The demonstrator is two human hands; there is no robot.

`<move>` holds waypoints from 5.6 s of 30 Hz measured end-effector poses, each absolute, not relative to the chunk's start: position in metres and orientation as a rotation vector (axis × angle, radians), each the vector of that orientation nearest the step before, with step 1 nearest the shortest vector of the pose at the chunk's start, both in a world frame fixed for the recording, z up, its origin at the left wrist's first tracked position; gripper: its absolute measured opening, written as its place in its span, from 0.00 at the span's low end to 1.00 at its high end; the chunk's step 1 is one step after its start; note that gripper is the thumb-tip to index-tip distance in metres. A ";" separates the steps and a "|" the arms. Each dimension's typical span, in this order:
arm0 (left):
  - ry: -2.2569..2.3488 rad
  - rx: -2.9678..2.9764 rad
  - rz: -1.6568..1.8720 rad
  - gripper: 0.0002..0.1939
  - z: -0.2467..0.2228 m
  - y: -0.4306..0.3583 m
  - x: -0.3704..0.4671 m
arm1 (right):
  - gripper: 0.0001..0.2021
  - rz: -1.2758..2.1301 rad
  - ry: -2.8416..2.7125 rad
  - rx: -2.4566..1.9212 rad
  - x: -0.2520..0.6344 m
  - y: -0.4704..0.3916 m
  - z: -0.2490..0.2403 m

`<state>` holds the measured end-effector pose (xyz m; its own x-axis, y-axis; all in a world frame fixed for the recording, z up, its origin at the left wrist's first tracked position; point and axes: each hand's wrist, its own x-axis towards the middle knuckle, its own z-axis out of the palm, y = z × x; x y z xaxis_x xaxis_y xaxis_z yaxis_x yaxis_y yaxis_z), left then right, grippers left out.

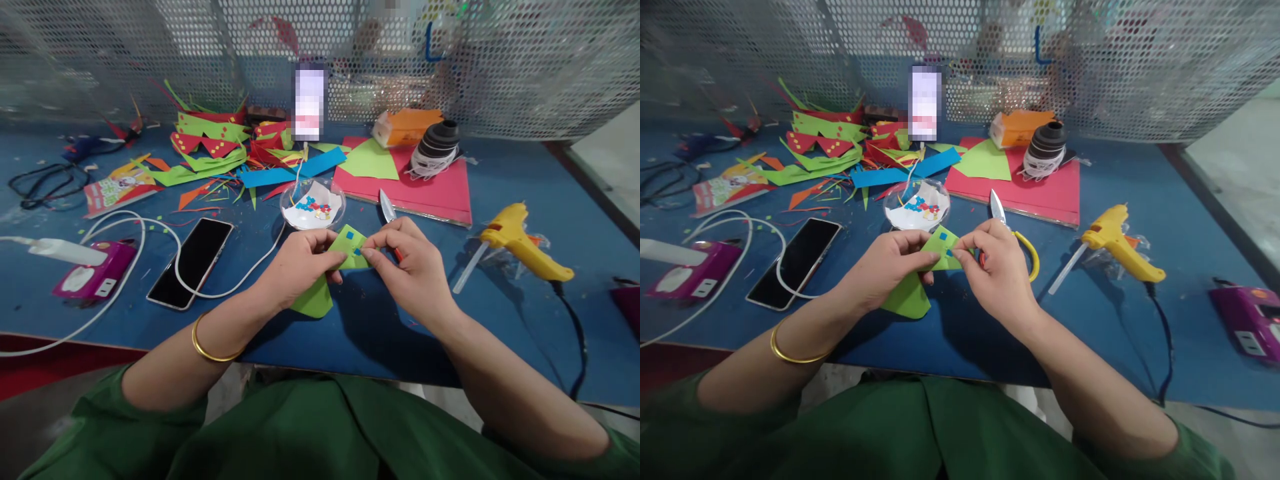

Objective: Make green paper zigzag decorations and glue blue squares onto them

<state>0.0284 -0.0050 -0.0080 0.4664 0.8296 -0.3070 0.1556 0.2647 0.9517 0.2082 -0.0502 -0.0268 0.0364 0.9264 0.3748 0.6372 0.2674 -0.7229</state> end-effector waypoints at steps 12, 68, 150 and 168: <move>1.006 1.205 0.616 0.05 -0.016 -0.005 0.029 | 0.05 0.404 -1.685 -1.468 0.203 -0.051 -0.030; 1.043 1.107 0.761 0.09 -0.018 -0.005 0.024 | 0.22 1.070 -1.224 -1.543 0.202 -0.050 -0.025; 1.014 1.210 0.702 0.09 -0.021 -0.005 0.022 | 0.18 0.972 -1.295 -1.437 0.196 -0.057 -0.022; 1.042 1.199 0.702 0.09 -0.021 -0.005 0.022 | 0.18 0.964 -1.294 -1.446 0.196 -0.057 -0.022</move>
